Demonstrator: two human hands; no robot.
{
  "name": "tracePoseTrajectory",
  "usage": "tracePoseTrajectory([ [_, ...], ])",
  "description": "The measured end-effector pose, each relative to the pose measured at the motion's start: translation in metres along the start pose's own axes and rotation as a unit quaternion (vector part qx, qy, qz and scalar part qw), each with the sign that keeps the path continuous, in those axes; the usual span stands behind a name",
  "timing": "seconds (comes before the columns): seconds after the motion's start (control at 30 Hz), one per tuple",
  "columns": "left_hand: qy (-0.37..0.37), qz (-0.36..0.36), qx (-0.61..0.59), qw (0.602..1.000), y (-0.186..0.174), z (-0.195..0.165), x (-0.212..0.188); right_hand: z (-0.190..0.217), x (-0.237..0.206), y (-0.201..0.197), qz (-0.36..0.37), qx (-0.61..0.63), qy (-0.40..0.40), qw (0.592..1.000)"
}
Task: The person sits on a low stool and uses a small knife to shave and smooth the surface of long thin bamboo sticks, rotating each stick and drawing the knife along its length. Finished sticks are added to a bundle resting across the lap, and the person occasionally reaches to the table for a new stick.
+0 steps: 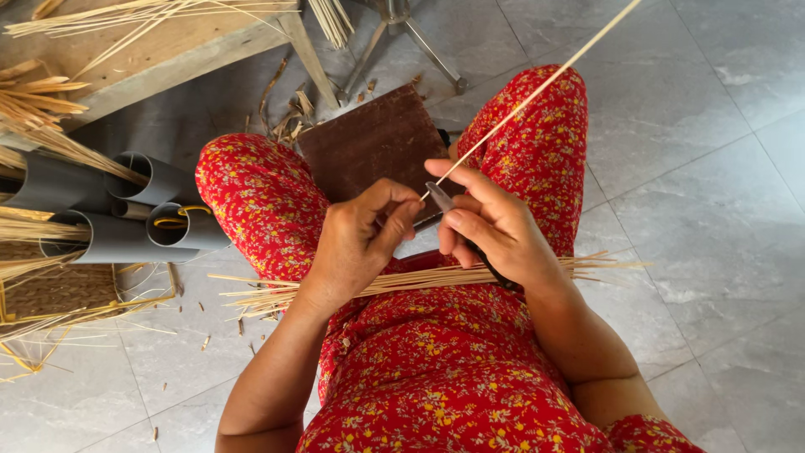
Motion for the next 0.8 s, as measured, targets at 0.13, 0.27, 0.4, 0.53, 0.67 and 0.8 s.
tracePoseTrajectory([
  [0.13,-0.065,0.024,-0.030,0.997,0.004,0.023,-0.011,-0.008,0.006,-0.001,-0.017,0.001,-0.019,1.000],
  [0.27,-0.053,0.026,-0.057,0.997,-0.008,0.031,-0.019,-0.007,0.010,-0.020,-0.049,0.020,-0.025,0.998],
  [0.4,-0.041,0.033,-0.030,0.998,-0.018,0.038,-0.027,0.000,0.007,-0.044,-0.085,0.043,-0.033,0.995],
  [0.53,-0.060,0.046,-0.042,0.996,-0.027,0.049,-0.033,0.007,0.004,-0.076,-0.141,0.102,-0.048,0.984],
  [0.67,-0.072,0.059,-0.052,0.994,-0.037,0.059,-0.041,0.005,-0.004,-0.104,-0.185,0.139,-0.054,0.971],
  [0.8,-0.105,0.064,-0.054,0.991,-0.048,0.073,-0.049,-0.003,-0.010,-0.135,-0.233,0.165,-0.046,0.957],
])
Point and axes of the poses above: each hand's wrist, its own x-axis towards the middle knuckle, its own y-axis out of the palm, z = x × y, the point moved 10 cm from there along x, towards the middle knuckle, and after that the axes turned 8 degrees about -z, right-handed, at the moved point
